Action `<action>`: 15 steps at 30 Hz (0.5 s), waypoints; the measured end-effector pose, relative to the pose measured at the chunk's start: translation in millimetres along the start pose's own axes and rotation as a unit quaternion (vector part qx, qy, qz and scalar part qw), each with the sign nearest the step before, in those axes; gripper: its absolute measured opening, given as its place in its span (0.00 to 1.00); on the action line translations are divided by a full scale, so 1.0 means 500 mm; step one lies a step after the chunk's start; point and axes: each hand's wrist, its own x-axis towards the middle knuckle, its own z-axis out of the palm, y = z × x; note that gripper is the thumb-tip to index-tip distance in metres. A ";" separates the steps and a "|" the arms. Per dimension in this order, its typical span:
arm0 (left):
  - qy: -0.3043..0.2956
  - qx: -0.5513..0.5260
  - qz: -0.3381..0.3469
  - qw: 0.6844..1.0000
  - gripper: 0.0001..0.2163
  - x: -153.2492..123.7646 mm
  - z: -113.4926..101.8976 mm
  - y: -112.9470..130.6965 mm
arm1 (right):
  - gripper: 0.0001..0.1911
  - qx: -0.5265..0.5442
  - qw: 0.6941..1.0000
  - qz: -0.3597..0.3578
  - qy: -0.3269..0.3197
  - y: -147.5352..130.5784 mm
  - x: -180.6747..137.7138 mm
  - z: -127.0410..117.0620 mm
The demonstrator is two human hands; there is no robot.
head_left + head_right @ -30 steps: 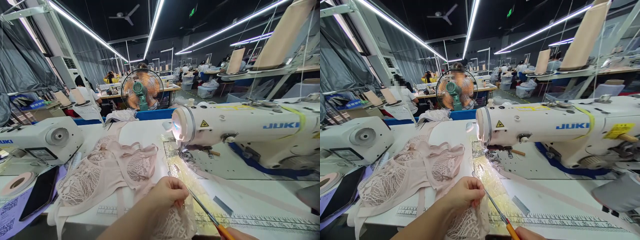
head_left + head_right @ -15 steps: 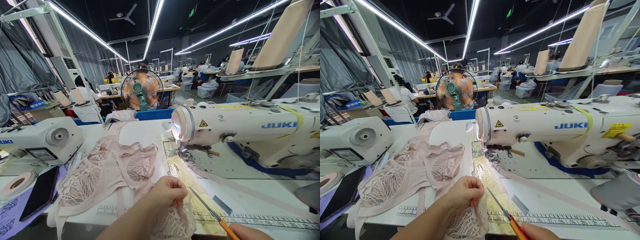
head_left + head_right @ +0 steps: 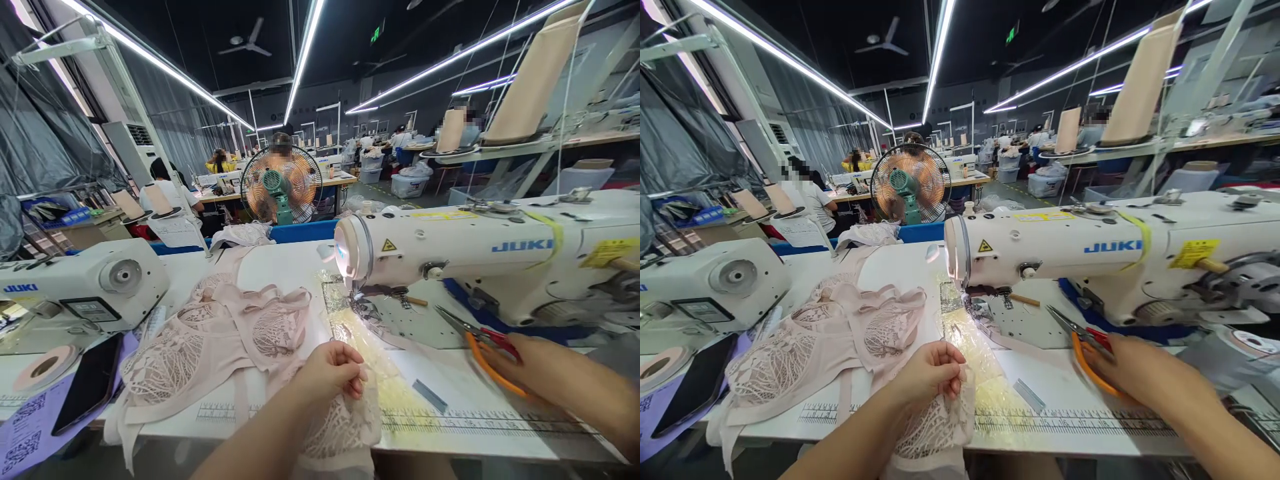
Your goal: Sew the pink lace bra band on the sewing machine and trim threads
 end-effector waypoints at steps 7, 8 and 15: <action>-0.011 0.067 0.028 0.997 0.13 -0.008 0.018 0.000 | 0.20 0.100 0.993 -0.055 -0.027 -0.196 -0.036 -0.011; -0.016 0.082 0.030 0.996 0.12 -0.009 0.023 0.000 | 0.18 0.146 0.984 -0.079 -0.063 -0.238 -0.054 -0.007; 0.057 0.314 0.165 0.933 0.12 -0.067 0.025 0.001 | 0.11 0.282 0.934 -0.079 -0.203 -0.359 -0.114 0.036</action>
